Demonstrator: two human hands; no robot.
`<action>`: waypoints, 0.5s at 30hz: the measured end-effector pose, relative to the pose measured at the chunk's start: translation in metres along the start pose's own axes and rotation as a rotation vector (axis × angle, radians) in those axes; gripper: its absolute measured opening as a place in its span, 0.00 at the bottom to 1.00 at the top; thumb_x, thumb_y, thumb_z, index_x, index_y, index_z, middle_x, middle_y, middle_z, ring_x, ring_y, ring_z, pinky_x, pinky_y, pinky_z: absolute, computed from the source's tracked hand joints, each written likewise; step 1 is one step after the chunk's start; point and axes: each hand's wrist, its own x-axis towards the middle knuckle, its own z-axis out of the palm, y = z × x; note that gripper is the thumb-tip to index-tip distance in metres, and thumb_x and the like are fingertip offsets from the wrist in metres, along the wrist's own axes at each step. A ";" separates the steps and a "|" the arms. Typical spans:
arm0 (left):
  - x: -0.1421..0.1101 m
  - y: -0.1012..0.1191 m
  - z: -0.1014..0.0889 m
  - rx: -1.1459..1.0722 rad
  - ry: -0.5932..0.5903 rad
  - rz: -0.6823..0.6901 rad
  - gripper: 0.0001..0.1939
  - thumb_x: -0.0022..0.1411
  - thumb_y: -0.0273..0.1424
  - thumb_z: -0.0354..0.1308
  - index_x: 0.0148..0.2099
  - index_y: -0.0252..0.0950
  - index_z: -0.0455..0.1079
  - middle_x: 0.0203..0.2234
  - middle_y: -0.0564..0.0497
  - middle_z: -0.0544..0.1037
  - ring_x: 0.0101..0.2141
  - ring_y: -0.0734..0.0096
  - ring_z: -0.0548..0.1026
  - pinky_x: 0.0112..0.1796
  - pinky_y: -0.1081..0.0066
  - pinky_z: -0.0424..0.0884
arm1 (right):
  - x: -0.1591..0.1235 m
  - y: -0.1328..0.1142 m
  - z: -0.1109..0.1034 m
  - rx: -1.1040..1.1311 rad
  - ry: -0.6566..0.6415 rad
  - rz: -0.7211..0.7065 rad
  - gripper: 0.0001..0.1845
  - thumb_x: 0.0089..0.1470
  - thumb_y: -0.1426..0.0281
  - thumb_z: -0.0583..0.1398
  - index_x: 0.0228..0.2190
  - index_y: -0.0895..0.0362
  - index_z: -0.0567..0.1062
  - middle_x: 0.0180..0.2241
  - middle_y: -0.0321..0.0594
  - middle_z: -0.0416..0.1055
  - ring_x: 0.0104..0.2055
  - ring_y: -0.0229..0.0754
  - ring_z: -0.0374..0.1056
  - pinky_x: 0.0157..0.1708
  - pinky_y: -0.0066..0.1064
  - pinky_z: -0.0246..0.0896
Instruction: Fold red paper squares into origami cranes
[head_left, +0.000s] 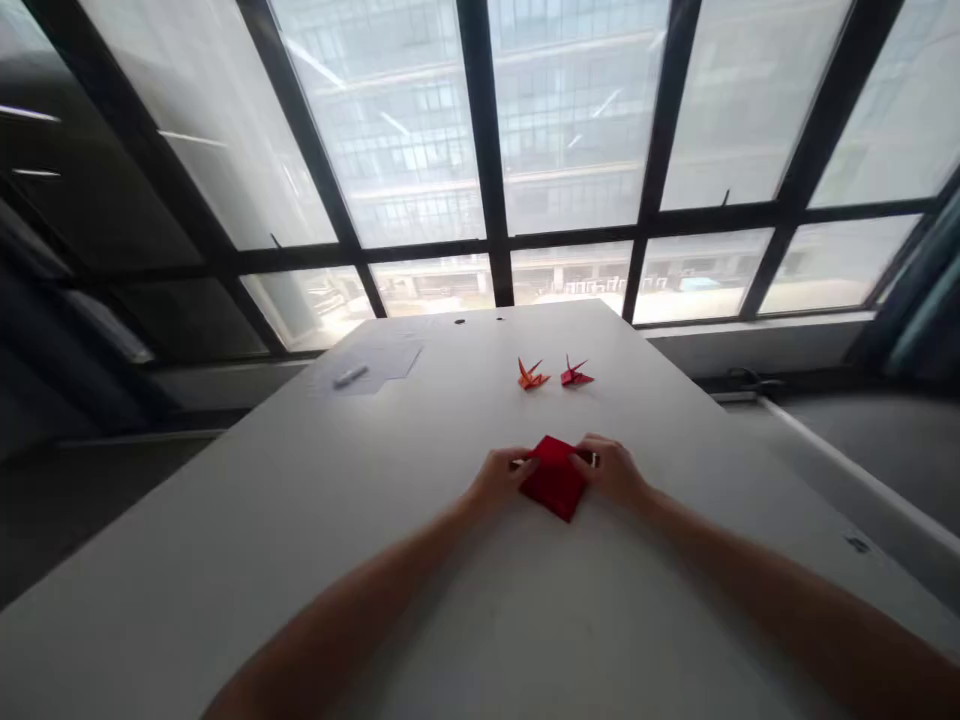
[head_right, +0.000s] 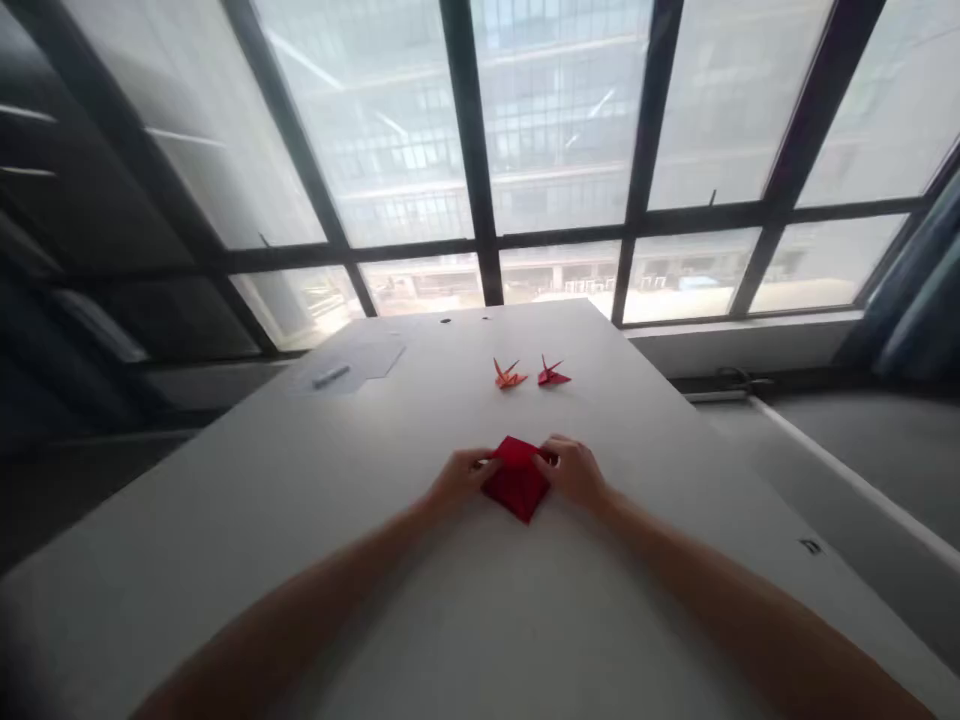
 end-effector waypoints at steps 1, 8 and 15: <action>0.000 0.000 0.000 0.014 0.006 -0.005 0.23 0.64 0.43 0.54 0.47 0.29 0.79 0.36 0.44 0.82 0.33 0.64 0.76 0.34 0.71 0.69 | 0.000 0.000 0.000 0.002 0.003 -0.001 0.09 0.56 0.68 0.60 0.25 0.56 0.76 0.28 0.35 0.72 0.28 0.37 0.66 0.31 0.27 0.55; -0.003 0.005 0.000 0.109 0.013 0.030 0.28 0.67 0.49 0.49 0.43 0.30 0.80 0.31 0.47 0.81 0.31 0.66 0.75 0.33 0.71 0.68 | -0.001 0.000 0.003 -0.004 0.062 -0.002 0.11 0.55 0.67 0.60 0.23 0.56 0.75 0.27 0.37 0.73 0.27 0.38 0.65 0.30 0.28 0.55; 0.002 -0.001 -0.009 -0.237 0.030 -0.055 0.32 0.63 0.52 0.54 0.56 0.30 0.73 0.39 0.40 0.81 0.34 0.63 0.78 0.35 0.68 0.72 | 0.004 0.002 0.008 0.050 0.088 0.057 0.12 0.54 0.66 0.59 0.23 0.57 0.75 0.24 0.37 0.73 0.27 0.39 0.65 0.29 0.28 0.56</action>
